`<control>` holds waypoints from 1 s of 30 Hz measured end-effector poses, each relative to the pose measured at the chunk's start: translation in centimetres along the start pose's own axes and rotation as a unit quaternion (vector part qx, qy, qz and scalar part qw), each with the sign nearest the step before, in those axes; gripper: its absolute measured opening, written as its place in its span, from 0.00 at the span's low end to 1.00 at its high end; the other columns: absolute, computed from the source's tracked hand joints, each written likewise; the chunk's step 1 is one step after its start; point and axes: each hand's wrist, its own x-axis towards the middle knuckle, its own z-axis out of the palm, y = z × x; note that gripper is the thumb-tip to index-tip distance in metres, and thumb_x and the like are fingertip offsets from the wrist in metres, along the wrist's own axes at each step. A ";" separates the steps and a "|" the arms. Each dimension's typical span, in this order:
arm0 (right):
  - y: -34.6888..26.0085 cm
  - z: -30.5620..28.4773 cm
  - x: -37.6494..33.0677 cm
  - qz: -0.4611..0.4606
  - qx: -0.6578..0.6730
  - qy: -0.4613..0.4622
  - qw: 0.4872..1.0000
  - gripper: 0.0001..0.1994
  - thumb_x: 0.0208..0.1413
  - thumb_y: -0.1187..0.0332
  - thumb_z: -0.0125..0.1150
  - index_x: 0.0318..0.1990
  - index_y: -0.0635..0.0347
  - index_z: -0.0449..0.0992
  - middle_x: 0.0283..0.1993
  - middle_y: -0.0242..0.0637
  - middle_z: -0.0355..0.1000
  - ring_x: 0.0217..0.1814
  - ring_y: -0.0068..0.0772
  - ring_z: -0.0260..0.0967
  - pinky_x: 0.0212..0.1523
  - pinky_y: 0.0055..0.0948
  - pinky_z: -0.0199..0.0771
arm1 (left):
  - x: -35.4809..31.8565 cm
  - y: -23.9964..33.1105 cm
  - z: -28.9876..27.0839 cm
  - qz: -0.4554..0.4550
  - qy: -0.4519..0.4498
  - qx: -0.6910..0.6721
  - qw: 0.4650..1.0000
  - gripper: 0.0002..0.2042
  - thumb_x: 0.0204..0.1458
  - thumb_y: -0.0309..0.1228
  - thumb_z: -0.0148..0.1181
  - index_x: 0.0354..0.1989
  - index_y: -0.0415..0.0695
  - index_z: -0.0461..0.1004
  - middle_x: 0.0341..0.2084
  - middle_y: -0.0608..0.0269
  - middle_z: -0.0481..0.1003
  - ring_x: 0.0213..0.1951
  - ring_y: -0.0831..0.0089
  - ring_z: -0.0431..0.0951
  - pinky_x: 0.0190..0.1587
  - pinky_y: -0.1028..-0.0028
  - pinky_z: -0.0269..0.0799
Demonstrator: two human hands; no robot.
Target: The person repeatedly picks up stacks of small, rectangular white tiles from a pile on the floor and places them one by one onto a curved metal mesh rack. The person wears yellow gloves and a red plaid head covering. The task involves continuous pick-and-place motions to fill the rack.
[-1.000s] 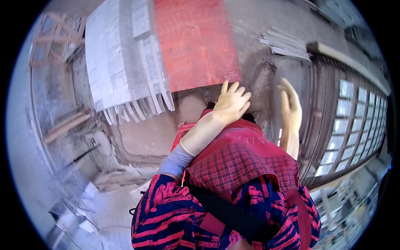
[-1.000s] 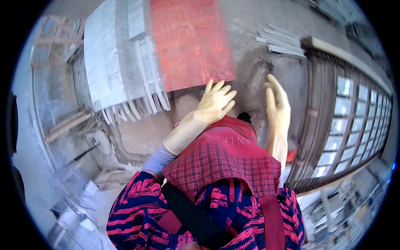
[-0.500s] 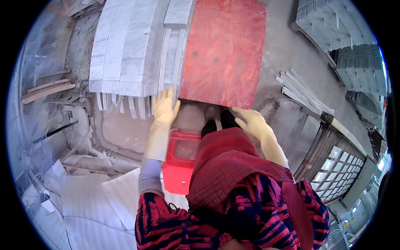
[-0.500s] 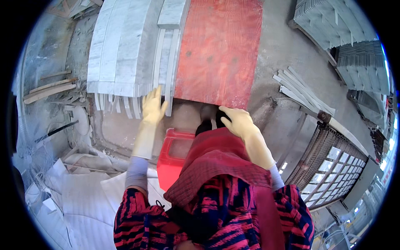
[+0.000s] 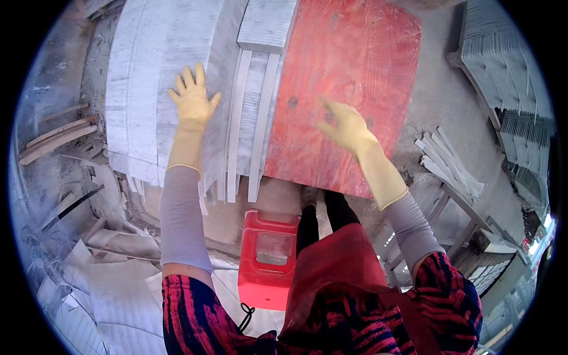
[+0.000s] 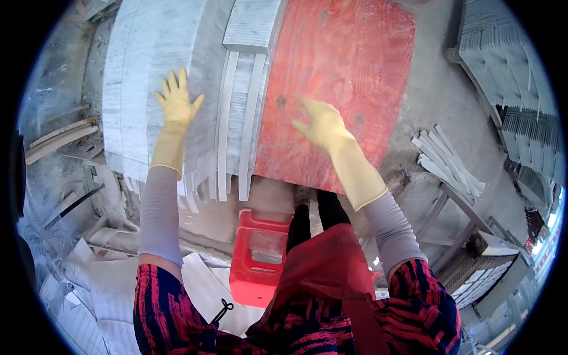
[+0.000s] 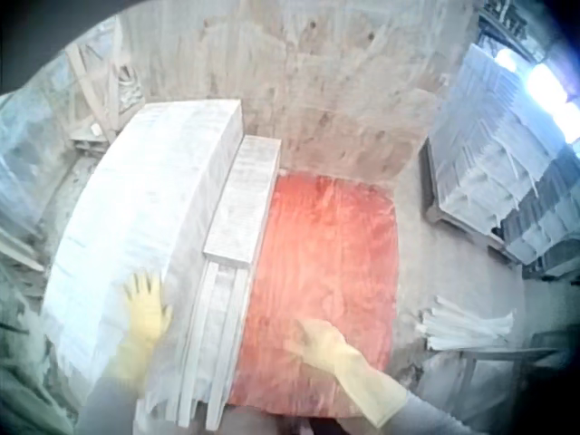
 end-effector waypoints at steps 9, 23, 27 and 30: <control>2.2 5.4 26.8 0.156 0.184 0.092 0.966 0.44 0.63 0.45 0.67 0.80 0.54 0.57 0.75 0.45 0.69 0.75 0.49 0.68 0.72 0.46 0.68 | 1.8 -1.4 2.9 0.018 0.021 0.000 1.000 0.45 0.54 0.42 0.74 0.80 0.53 0.56 0.74 0.44 0.59 0.73 0.37 0.59 0.70 0.30 0.51; -1.3 10.1 32.9 0.207 0.223 0.179 0.936 0.30 0.68 0.45 0.59 0.68 0.55 0.76 0.62 0.44 0.80 0.64 0.43 0.77 0.67 0.43 0.70 | 2.4 -2.4 2.2 0.015 0.046 -0.033 0.998 0.41 0.52 0.40 0.72 0.76 0.54 0.62 0.70 0.49 0.62 0.70 0.38 0.61 0.67 0.29 0.54; -2.3 10.6 30.8 0.219 0.234 0.143 0.936 0.30 0.67 0.48 0.60 0.67 0.60 0.75 0.61 0.50 0.80 0.65 0.48 0.77 0.66 0.44 0.71 | 2.3 -2.4 2.3 0.009 0.046 -0.040 0.998 0.41 0.52 0.40 0.72 0.77 0.55 0.62 0.70 0.49 0.62 0.70 0.38 0.61 0.68 0.28 0.53; -4.6 11.7 29.4 0.227 0.226 0.129 0.939 0.32 0.65 0.48 0.61 0.67 0.63 0.75 0.61 0.51 0.80 0.64 0.49 0.77 0.65 0.43 0.71 | 2.4 -2.8 2.3 0.002 0.045 -0.035 0.998 0.42 0.52 0.40 0.72 0.77 0.55 0.61 0.71 0.48 0.62 0.71 0.38 0.61 0.69 0.28 0.52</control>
